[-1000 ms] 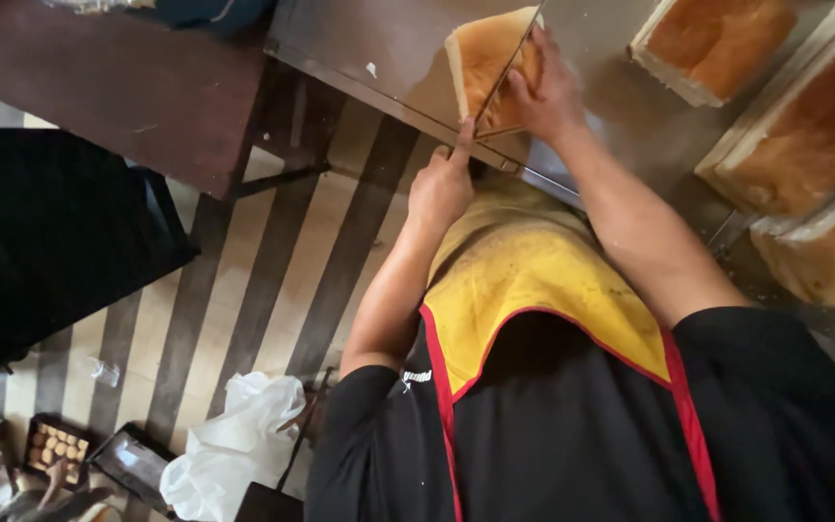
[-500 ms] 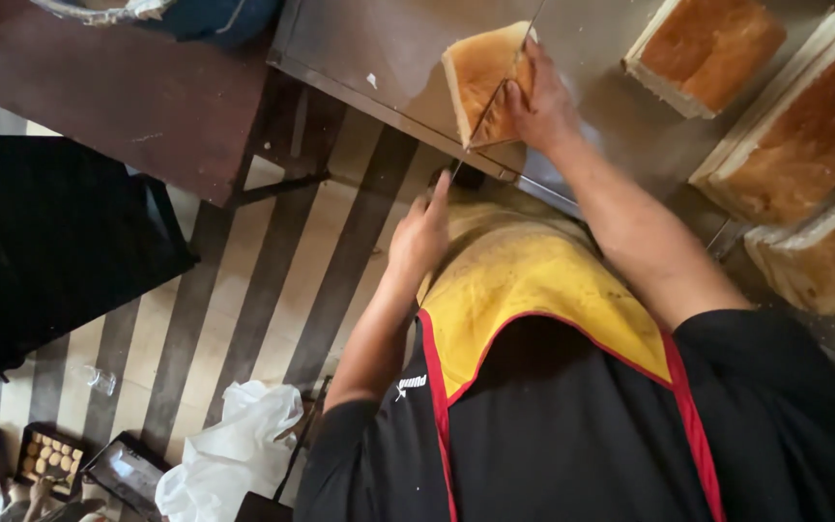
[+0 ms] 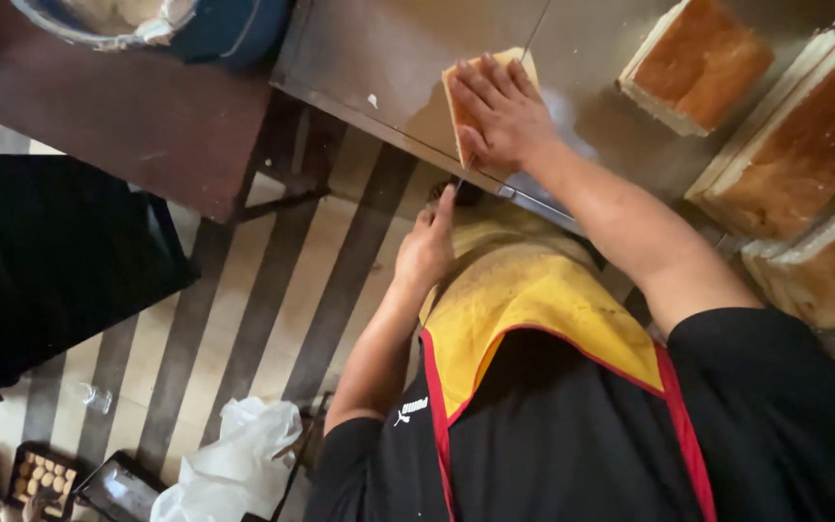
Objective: The person slices large rectangular sponge cake loaves into thick slabs with a long knife on a stainless steel table, pressing each loaf steady with one hand while cutting. The person moves finished slabs aside, stacks cut pieces, and reaches for the next loaf to continue slicing.
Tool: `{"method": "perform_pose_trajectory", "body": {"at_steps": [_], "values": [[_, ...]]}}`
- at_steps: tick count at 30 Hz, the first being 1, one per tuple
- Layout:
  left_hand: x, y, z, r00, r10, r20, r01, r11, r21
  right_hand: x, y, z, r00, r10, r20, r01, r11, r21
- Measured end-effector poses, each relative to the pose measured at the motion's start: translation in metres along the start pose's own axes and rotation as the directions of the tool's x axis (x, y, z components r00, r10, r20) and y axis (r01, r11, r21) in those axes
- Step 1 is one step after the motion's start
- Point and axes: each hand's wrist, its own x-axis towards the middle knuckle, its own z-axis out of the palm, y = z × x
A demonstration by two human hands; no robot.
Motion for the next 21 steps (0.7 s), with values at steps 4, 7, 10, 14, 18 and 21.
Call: {"method": "perform_pose_trajectory", "body": {"at_steps": [4,7,10,14,18,21], "values": [[-0.057,-0.025,0.003,1.000,-0.003,-0.003,0.004,0.999,0.041,-0.009,-0.004,0.000,1.000,0.009,0.008,-0.010,0.998,0.062],[-0.073,-0.041,0.010,1.000,-0.008,-0.027,0.009,0.999,0.040,-0.008,-0.003,0.003,1.000,0.011,-0.009,-0.011,0.999,0.040],[-0.057,-0.042,0.016,0.997,0.017,-0.070,-0.012,0.998,0.064,-0.010,-0.004,0.013,0.999,0.018,-0.042,-0.019,1.000,-0.020],[0.015,-0.011,0.013,0.998,0.054,-0.039,-0.051,0.996,0.074,-0.001,0.011,0.022,0.999,-0.028,-0.034,0.023,0.990,-0.142],[0.053,0.015,0.008,0.995,0.067,-0.079,-0.069,0.997,-0.023,-0.005,0.001,0.007,0.999,0.015,-0.031,-0.016,0.999,-0.052],[0.034,0.007,0.007,1.000,0.004,-0.030,-0.005,0.999,-0.045,-0.005,0.001,0.006,1.000,0.013,0.012,-0.013,1.000,0.003]]}}
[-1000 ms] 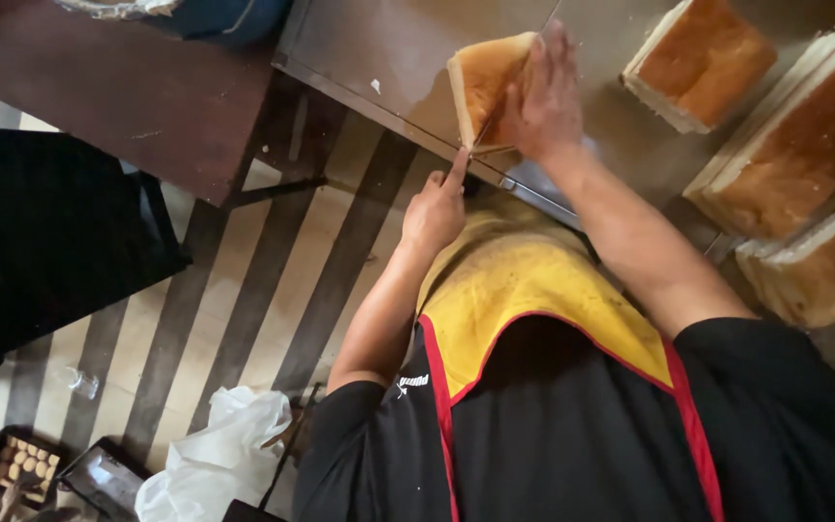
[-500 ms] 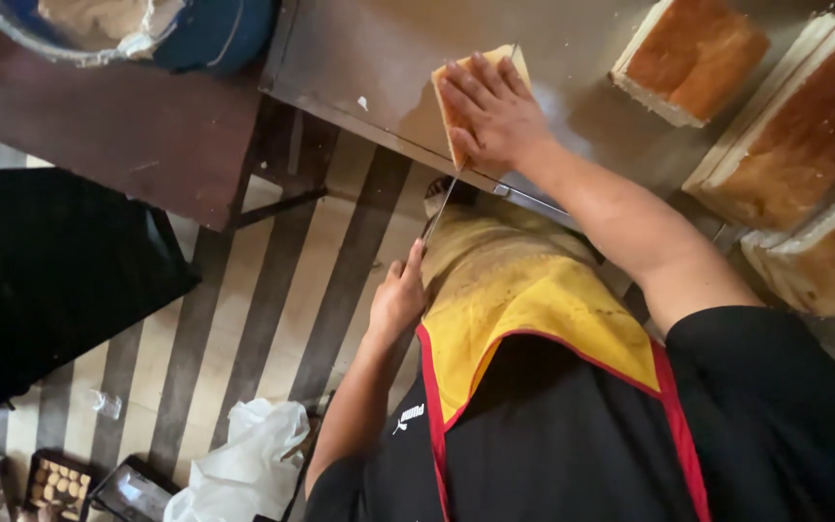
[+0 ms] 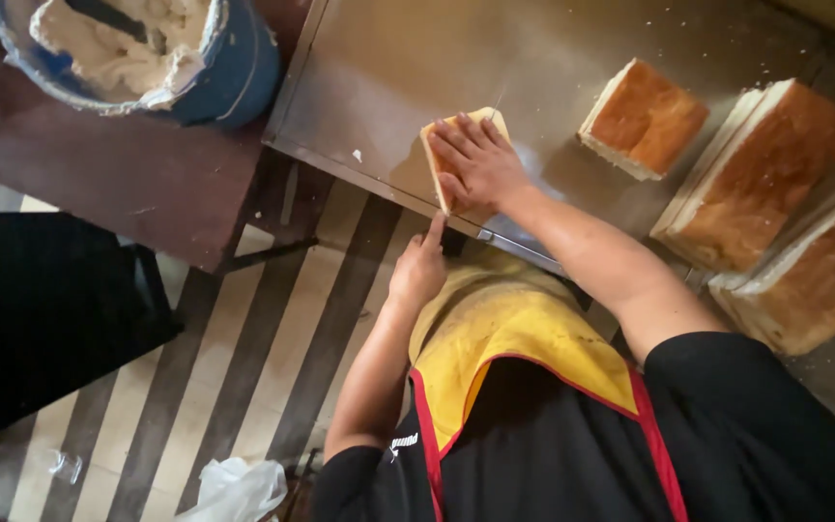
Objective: The person slices large rectangular sponge cake loaves into thick slabs with a long knife on a stainless steel table, pressing each loaf steady with one hand while cutting. The person moves finished slabs aside, stacks cut pieces, and reaches for the next loaf to continue slicing.
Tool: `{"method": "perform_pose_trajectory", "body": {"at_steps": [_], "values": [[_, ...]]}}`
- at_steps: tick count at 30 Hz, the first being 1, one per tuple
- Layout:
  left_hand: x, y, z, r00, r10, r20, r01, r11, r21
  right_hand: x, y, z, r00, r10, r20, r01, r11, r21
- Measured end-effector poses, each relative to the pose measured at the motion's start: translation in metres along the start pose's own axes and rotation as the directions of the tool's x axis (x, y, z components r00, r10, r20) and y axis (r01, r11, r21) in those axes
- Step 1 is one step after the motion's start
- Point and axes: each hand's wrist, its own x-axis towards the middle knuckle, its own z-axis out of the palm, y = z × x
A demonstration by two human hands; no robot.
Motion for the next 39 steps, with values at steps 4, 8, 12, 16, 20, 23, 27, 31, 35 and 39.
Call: {"method": "perform_pose_trajectory", "body": {"at_steps": [4,8,12,16,20,23,27,31,35,39], "values": [[-0.061,-0.024,-0.002,0.998,-0.048,0.051,0.047,0.999,0.027,0.001,0.006,0.000,0.998,0.023,0.052,-0.024,1.000,0.011],[-0.096,-0.033,0.000,0.999,-0.048,-0.022,0.050,0.995,0.085,0.001,0.006,-0.001,0.997,0.015,0.082,-0.016,1.000,0.015],[-0.045,-0.012,-0.005,0.999,-0.023,-0.033,0.026,0.997,0.070,0.003,0.007,0.000,0.999,0.006,0.039,-0.005,1.000,-0.016],[0.010,0.019,-0.008,0.998,-0.060,0.009,0.059,0.997,0.056,0.002,0.011,0.009,1.000,-0.013,0.011,0.014,1.000,-0.027],[-0.015,0.006,-0.004,0.999,-0.045,-0.009,0.045,0.999,0.031,0.006,0.001,-0.007,0.998,-0.007,0.057,0.006,1.000,0.015],[-0.086,-0.033,0.010,0.997,-0.081,-0.001,0.080,0.996,0.038,-0.001,-0.001,-0.003,0.997,-0.006,0.079,0.004,1.000,0.023],[-0.086,-0.042,0.014,0.997,-0.077,-0.003,0.077,0.996,0.052,0.004,0.008,-0.001,0.995,-0.004,0.095,0.001,1.000,0.028],[-0.021,-0.016,0.019,0.998,-0.047,-0.032,0.049,0.997,0.064,0.006,0.010,0.002,0.996,-0.002,0.090,-0.003,0.999,0.054],[0.018,-0.004,0.026,0.992,-0.096,0.087,0.096,0.995,0.004,0.000,0.012,-0.002,0.997,-0.039,0.066,0.038,0.999,0.018],[-0.043,-0.023,0.013,0.978,-0.158,0.139,0.160,0.987,0.001,0.008,0.007,-0.009,0.996,-0.037,0.082,0.031,0.997,0.069]]}}
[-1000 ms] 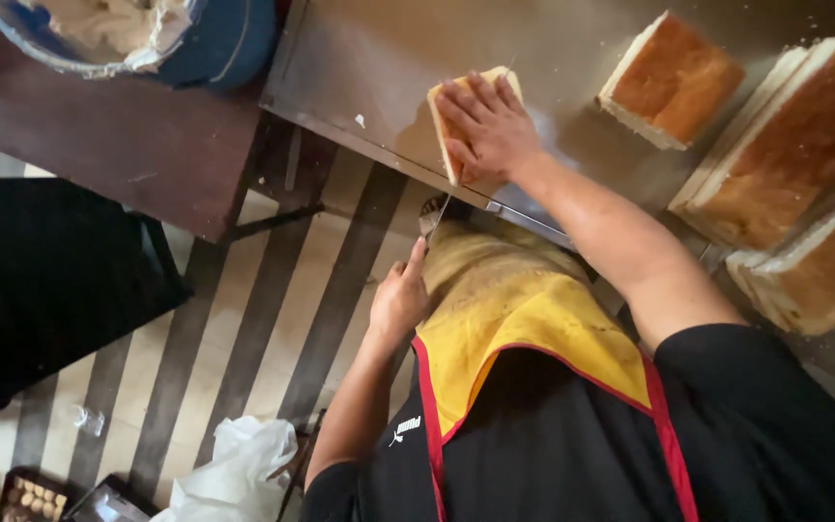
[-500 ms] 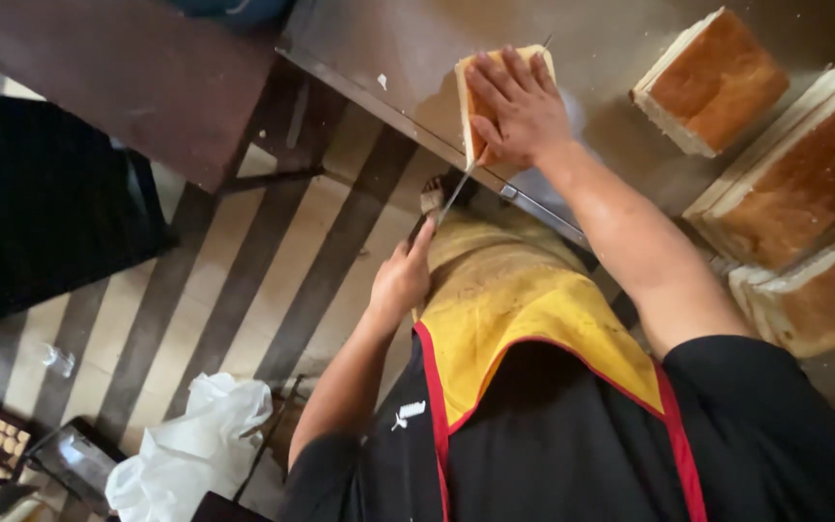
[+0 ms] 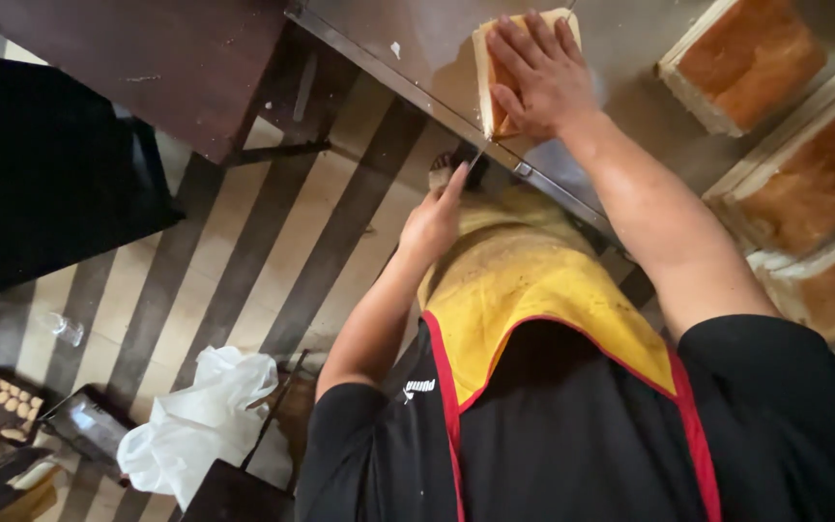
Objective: The person slices large rectangular sponge cake loaves into thick slabs with a long knife on a stainless steel table, pressing each loaf steady with one hand while cutting. The person moves finished slabs aside, stacks cut pieces, and reaches for the next loaf to continue slicing.
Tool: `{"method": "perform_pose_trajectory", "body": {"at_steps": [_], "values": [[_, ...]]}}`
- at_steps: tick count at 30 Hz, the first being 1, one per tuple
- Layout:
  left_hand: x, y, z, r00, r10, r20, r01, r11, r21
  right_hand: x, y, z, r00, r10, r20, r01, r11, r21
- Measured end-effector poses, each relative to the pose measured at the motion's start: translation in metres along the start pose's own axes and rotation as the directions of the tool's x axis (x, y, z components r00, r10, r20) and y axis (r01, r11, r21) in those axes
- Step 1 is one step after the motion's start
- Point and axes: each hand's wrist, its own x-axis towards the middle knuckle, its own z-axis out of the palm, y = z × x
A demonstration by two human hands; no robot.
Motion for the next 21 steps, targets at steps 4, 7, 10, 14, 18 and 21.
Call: {"method": "perform_pose_trajectory", "body": {"at_steps": [4,7,10,14,18,21], "values": [[-0.037,-0.046,0.012,0.997,0.046,-0.068,-0.052,0.994,-0.093,-0.002,0.002,0.001,0.999,0.043,0.002,-0.043,0.999,-0.003],[-0.016,-0.040,0.020,0.991,0.082,-0.105,-0.093,0.990,-0.105,-0.004,0.004,0.003,0.999,0.045,0.003,-0.045,0.999,0.002],[0.041,-0.002,0.011,0.991,0.094,-0.096,-0.102,0.992,-0.076,-0.005,0.004,0.004,0.999,0.041,-0.001,-0.041,0.999,0.003],[0.066,0.025,0.005,1.000,0.021,-0.015,-0.021,1.000,-0.019,-0.007,0.001,0.005,1.000,0.024,0.003,-0.024,0.999,-0.021],[0.001,-0.008,0.007,1.000,-0.005,-0.001,0.005,0.996,-0.089,-0.002,0.003,0.005,1.000,0.027,0.003,-0.027,0.999,-0.043],[-0.039,-0.044,0.015,0.998,0.035,-0.050,-0.041,0.994,-0.106,-0.004,-0.002,0.001,0.998,0.060,0.018,-0.060,0.998,-0.017]]}}
